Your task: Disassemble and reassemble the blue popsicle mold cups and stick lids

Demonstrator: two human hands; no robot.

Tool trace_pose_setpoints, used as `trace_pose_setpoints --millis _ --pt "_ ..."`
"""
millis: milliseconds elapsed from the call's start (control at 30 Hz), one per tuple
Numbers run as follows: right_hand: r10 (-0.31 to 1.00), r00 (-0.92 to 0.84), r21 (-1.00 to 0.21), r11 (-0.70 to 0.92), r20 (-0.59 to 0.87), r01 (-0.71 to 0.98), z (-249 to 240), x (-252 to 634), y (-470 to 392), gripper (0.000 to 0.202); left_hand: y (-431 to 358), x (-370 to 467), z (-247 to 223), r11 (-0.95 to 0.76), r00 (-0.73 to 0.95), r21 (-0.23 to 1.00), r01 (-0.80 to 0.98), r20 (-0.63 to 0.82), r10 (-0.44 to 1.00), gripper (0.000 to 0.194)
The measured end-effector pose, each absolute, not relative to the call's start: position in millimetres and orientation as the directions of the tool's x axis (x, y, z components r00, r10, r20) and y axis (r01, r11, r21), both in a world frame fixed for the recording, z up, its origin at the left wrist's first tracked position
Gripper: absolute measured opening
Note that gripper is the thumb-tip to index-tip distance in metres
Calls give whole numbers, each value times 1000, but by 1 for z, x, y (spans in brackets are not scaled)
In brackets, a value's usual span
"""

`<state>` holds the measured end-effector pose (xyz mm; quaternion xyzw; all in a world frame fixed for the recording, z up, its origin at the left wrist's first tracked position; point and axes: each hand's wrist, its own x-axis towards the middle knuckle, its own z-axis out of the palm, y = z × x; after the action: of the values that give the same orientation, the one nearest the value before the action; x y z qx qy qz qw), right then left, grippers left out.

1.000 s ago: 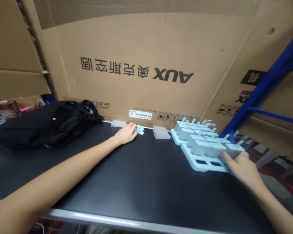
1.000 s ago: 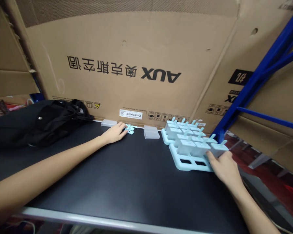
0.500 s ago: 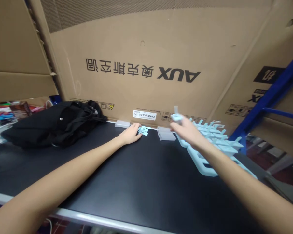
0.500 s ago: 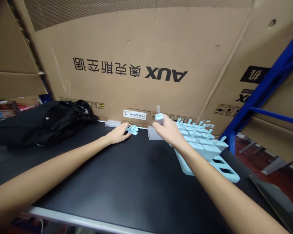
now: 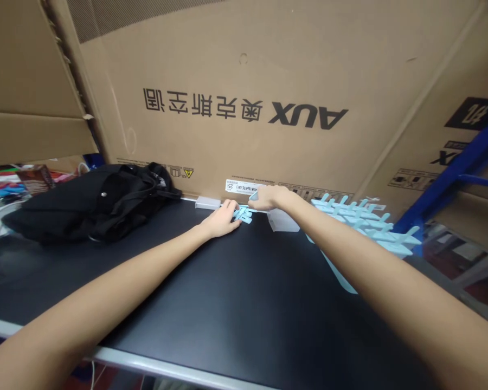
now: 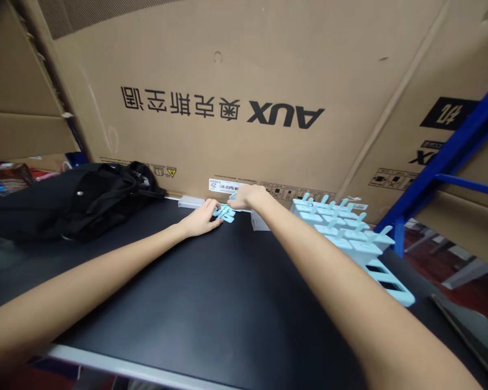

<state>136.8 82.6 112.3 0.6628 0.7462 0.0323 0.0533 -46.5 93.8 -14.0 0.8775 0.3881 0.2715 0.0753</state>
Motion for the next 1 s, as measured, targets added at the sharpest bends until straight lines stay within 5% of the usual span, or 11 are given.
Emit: trace_pose_setpoints --millis 233,433,833,1000 --pt "992 -127 219 130 -27 967 127 125 82 71 92 -46 -13 -686 546 323 652 427 721 27" --pt "988 -155 186 155 -13 970 130 127 71 85 88 -46 -11 -665 513 288 689 454 728 28" --pt "883 -354 99 400 -310 911 118 220 3 46 78 -40 -2 -849 730 104 518 462 503 31" --pt "864 -452 65 475 -220 877 90 239 -12 50 64 -24 -3 -886 802 102 453 386 455 35"
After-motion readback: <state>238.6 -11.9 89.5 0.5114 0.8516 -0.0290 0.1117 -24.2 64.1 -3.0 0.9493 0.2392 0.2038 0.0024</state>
